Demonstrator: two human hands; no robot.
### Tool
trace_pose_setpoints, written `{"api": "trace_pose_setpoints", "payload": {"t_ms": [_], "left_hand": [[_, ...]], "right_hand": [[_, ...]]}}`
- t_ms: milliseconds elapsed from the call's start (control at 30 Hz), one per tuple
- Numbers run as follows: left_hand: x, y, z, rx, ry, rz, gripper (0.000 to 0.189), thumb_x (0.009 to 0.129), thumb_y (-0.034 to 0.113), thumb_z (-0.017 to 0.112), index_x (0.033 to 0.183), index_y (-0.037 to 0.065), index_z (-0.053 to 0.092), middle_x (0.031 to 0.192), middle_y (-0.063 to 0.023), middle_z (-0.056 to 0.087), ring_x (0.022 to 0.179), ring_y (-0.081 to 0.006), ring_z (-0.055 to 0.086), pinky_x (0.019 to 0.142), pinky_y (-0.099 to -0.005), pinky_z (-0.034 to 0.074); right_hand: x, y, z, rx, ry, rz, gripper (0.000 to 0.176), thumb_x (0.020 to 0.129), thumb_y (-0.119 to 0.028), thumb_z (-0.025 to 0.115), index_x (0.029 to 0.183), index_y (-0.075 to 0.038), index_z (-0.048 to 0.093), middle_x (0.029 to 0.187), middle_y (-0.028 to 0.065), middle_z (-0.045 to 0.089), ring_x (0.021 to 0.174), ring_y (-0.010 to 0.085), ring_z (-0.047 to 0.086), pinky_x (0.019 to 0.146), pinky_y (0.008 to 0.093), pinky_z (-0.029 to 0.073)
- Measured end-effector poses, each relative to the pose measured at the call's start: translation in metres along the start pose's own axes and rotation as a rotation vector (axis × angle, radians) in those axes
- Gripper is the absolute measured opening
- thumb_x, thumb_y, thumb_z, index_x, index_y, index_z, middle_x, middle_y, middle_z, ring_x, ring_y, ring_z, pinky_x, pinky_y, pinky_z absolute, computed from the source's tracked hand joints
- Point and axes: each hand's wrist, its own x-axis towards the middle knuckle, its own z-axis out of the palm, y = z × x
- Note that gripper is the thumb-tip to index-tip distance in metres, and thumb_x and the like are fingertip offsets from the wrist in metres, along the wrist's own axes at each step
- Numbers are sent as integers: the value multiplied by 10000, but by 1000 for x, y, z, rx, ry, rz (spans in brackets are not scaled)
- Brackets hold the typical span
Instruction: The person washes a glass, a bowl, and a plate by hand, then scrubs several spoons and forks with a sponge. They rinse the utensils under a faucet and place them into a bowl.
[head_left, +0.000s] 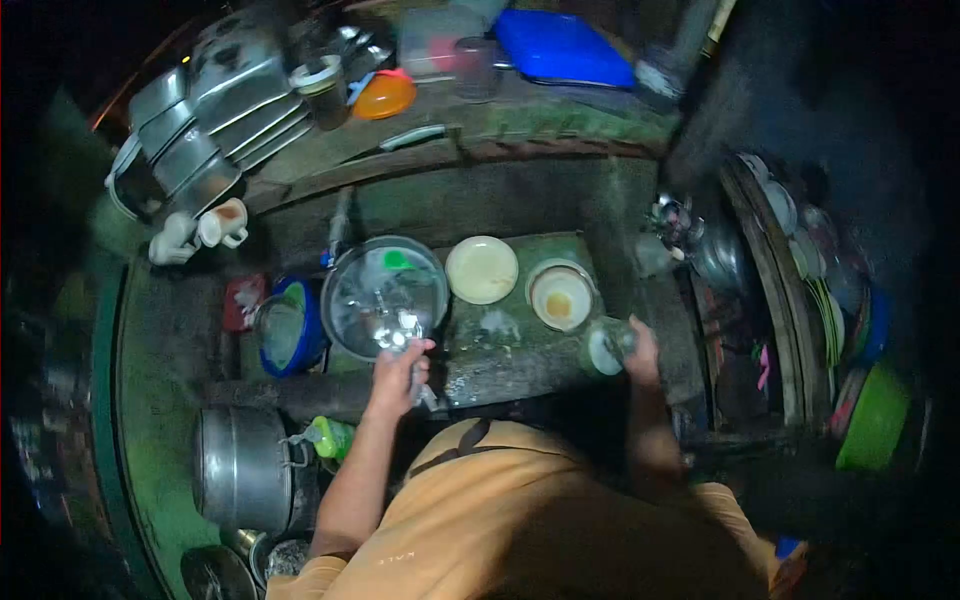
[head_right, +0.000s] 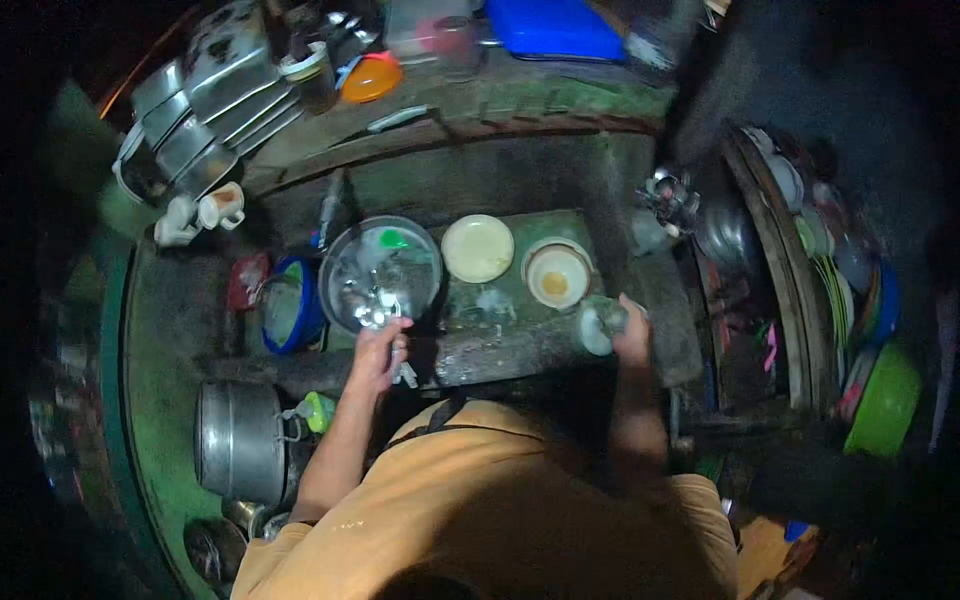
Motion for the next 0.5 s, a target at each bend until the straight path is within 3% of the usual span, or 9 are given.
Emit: {"api": "trace_pose_setpoints", "payload": {"t_ms": [33, 200, 267, 333, 367, 400, 467, 500], "left_hand": [[-1, 0, 3, -31, 13, 7, 196, 873, 130, 617, 1037, 53, 542, 918, -93, 641, 594, -89, 503, 440, -217, 383], [0, 3, 43, -96, 8, 23, 235, 865, 27, 551, 1093, 58, 505, 908, -79, 605, 597, -87, 483, 440, -217, 391], [5, -3, 58, -106, -5, -12, 210, 865, 33, 559, 1066, 70, 512, 871, -49, 592, 586, -76, 467, 433, -206, 369], [10, -12, 72, -131, -20, -64, 188, 870, 47, 571, 1046, 87, 519, 861, -26, 590, 581, -65, 456, 431, -195, 341], [11, -14, 83, -100, 13, -91, 174, 873, 72, 593, 1031, 104, 529, 863, -12, 592, 574, -58, 443, 429, -192, 319], [14, -18, 91, -87, -80, -73, 142, 882, 83, 593, 1010, 103, 535, 854, -9, 582, 563, -59, 426, 426, -198, 312], [11, -20, 115, -158, 45, -89, 126, 884, 85, 594, 990, 101, 530, 823, -3, 557, 558, -61, 409, 417, -202, 306], [15, -27, 112, -193, 4, -100, 123, 890, 87, 587, 995, 101, 524, 820, -5, 549, 558, -62, 405, 414, -202, 304]], "right_hand": [[-6, -5, 5, 99, -34, 29, 157, 825, -63, 587, 977, -24, 582, 925, 112, 631, 856, 244, 627, 750, 374, 502], [3, 4, -51, -962, -305, -964, 246, 794, -83, 628, 1028, -28, 575, 1026, 129, 608, 928, 296, 596, 809, 429, 479], [-1, 10, -45, -1145, -364, -1166, 267, 788, -94, 631, 1043, -34, 576, 1035, 130, 602, 941, 301, 587, 812, 440, 475], [-14, -1, -3, -296, 212, 1, 210, 816, -154, 594, 1000, -55, 603, 1011, 108, 615, 925, 282, 596, 786, 418, 485], [-9, 1, -6, -197, 60, 24, 154, 849, -227, 568, 955, -121, 602, 877, 57, 608, 894, 200, 594, 740, 391, 480], [-1, 3, -13, -202, 35, 46, 154, 849, -227, 568, 955, -121, 602, 877, 57, 608, 894, 200, 594, 740, 391, 480], [17, 11, -18, -39, -34, -81, 201, 855, -275, 550, 907, -93, 617, 843, 56, 636, 813, 204, 612, 732, 391, 489], [8, 3, -4, 20, -4, -36, 226, 848, -287, 554, 862, -73, 624, 809, 66, 654, 761, 210, 623, 730, 390, 493]]}}
